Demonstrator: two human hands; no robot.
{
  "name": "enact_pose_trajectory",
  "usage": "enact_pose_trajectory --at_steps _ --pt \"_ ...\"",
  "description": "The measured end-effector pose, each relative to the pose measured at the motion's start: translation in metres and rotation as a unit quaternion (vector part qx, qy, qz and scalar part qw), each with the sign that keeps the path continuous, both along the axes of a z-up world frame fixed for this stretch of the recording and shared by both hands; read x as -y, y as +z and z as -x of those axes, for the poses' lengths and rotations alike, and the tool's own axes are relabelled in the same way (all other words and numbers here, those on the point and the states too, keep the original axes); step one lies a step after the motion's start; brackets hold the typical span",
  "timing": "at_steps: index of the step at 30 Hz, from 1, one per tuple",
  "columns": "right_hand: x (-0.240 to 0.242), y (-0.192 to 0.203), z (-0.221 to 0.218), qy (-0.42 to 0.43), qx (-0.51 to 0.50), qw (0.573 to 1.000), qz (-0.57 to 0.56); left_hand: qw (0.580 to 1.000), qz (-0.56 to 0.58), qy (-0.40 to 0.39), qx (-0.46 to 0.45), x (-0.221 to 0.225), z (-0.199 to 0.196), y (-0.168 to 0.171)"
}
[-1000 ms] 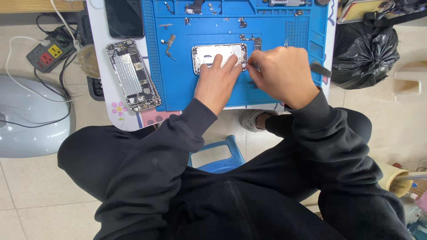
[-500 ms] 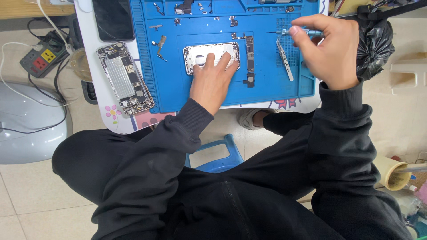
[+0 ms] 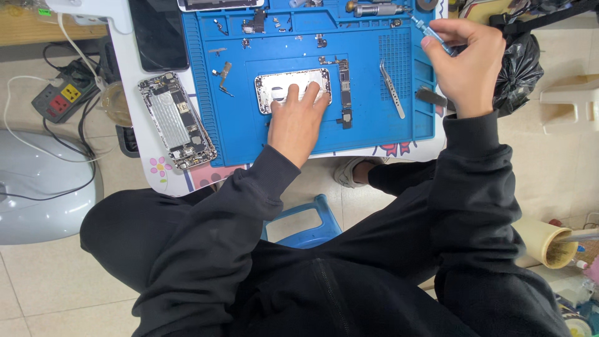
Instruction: The person is repairing a smartphone by handling its internal components. They use a screwdriver to tighten screws on the phone's metal frame and use tweezers to adjust small parts and connectors on the motherboard.
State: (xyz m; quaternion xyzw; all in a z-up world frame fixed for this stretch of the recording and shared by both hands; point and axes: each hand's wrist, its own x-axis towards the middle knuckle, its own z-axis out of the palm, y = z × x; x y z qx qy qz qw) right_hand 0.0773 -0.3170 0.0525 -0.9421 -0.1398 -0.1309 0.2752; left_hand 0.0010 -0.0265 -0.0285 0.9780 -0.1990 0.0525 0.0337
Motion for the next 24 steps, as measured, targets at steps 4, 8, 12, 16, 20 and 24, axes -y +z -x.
enact_pose_trajectory --at_steps 4,8,12,16,20,24 --pt "0.01 -0.021 -0.012 -0.155 -0.003 0.983 0.097 0.999 0.006 -0.028 -0.043 -0.01 -0.002 0.008" --pt "0.024 -0.046 -0.027 -0.168 0.057 0.963 0.202 0.997 0.038 -0.051 -0.043 -0.022 -0.002 0.016" --pt "0.027 -0.06 -0.034 -0.167 0.057 0.953 0.247 0.996 0.066 -0.055 -0.01 -0.041 -0.005 0.036" --pt "0.027 -0.07 -0.034 -0.159 0.023 0.958 0.238 0.996 0.082 -0.037 0.017 -0.076 -0.007 0.055" --pt "0.027 -0.074 -0.036 -0.147 0.04 0.941 0.302 0.993 0.085 -0.018 -0.08 -0.103 -0.006 0.056" --pt "0.033 -0.083 -0.041 -0.177 -0.011 0.923 0.342 0.977 0.077 0.007 -0.198 -0.119 0.003 0.046"
